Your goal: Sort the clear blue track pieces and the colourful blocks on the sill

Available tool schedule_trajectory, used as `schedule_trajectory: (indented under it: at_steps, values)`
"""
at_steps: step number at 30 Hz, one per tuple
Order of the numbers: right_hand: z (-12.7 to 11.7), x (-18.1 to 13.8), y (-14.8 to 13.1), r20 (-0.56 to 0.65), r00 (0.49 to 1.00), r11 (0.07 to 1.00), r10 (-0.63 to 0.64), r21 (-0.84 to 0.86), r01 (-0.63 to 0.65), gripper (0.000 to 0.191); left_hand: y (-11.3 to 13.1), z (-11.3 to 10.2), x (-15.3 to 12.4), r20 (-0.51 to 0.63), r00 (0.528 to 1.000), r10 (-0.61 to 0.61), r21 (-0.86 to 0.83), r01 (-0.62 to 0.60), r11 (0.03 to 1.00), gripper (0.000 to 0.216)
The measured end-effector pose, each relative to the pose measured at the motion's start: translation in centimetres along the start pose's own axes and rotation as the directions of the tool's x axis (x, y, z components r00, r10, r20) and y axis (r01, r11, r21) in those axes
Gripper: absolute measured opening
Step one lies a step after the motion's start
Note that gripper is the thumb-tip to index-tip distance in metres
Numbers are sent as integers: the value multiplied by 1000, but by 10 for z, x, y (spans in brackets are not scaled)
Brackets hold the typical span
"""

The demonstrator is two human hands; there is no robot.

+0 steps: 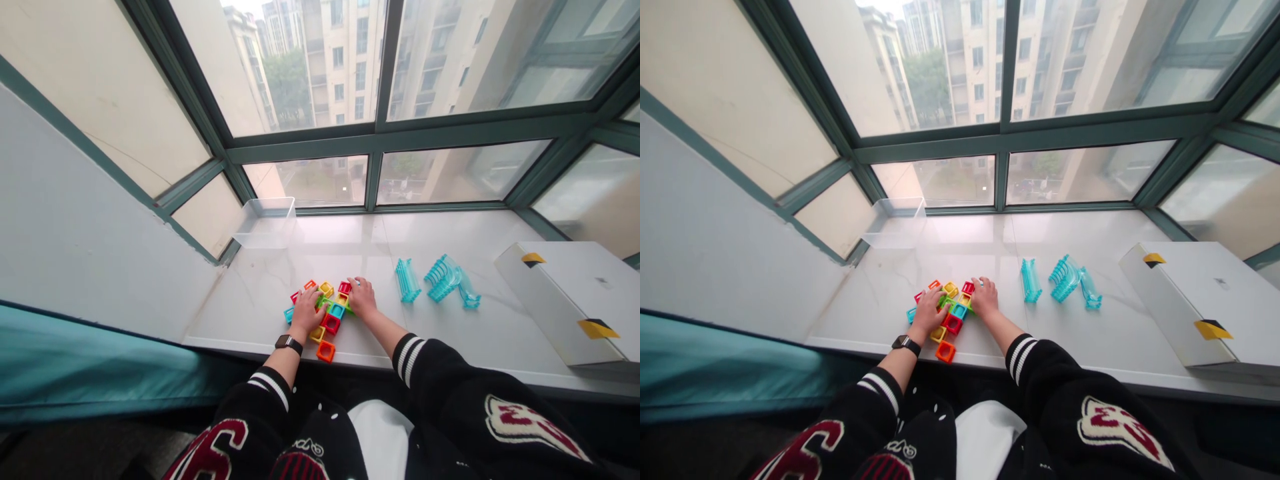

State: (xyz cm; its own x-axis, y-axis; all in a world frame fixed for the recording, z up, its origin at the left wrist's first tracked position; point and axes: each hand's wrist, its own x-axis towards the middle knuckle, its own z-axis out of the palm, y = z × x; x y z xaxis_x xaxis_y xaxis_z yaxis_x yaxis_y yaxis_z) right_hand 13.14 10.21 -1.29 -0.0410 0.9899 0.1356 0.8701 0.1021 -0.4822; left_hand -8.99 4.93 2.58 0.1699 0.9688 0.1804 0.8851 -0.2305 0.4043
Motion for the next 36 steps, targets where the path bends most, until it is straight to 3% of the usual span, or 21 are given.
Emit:
schedule_trajectory:
  at_steps: [4, 8, 12, 14, 18, 28, 31, 36]
  values:
    - [-9, 0, 5, 59, 998, 999, -22, 29, 20, 47, 1, -9, -2, -72, 997, -3, -26, 1, 1000, 33]
    - [-9, -2, 10, 31, 999, 998, -29, 55, 27, 45, 12, -12, -32, -148, 989, -10, -8, 9, 1000, 40]
    - [-5, -1, 9, 41, 990, 989, -132, 81, 128, 47, 27, 11, -73, -113, 992, -63, 56, 70, 996, 81]
    - [-4, 0, 5, 91, 977, 980, -191, 73, 185, 50, 30, 23, -82, -105, 990, -97, 68, 105, 992, 88]
    - [0, 0, -6, 185, 950, 968, -252, 39, 250, 56, 21, 22, -74, -76, 994, -79, 75, 85, 994, 74]
    - [7, -4, -32, 242, 937, 968, -253, 70, 243, 59, -13, -8, -51, -21, 1000, 5, 127, -2, 992, 59]
    - [-6, -6, -29, 253, 935, 965, -248, 148, 216, 65, -20, -14, -48, -22, 1000, 19, 162, -15, 987, 53]
    - [-56, -39, 12, 37, 956, 891, -291, 374, 257, 59, -22, -22, -42, -46, 999, 10, 196, -1, 981, 42]
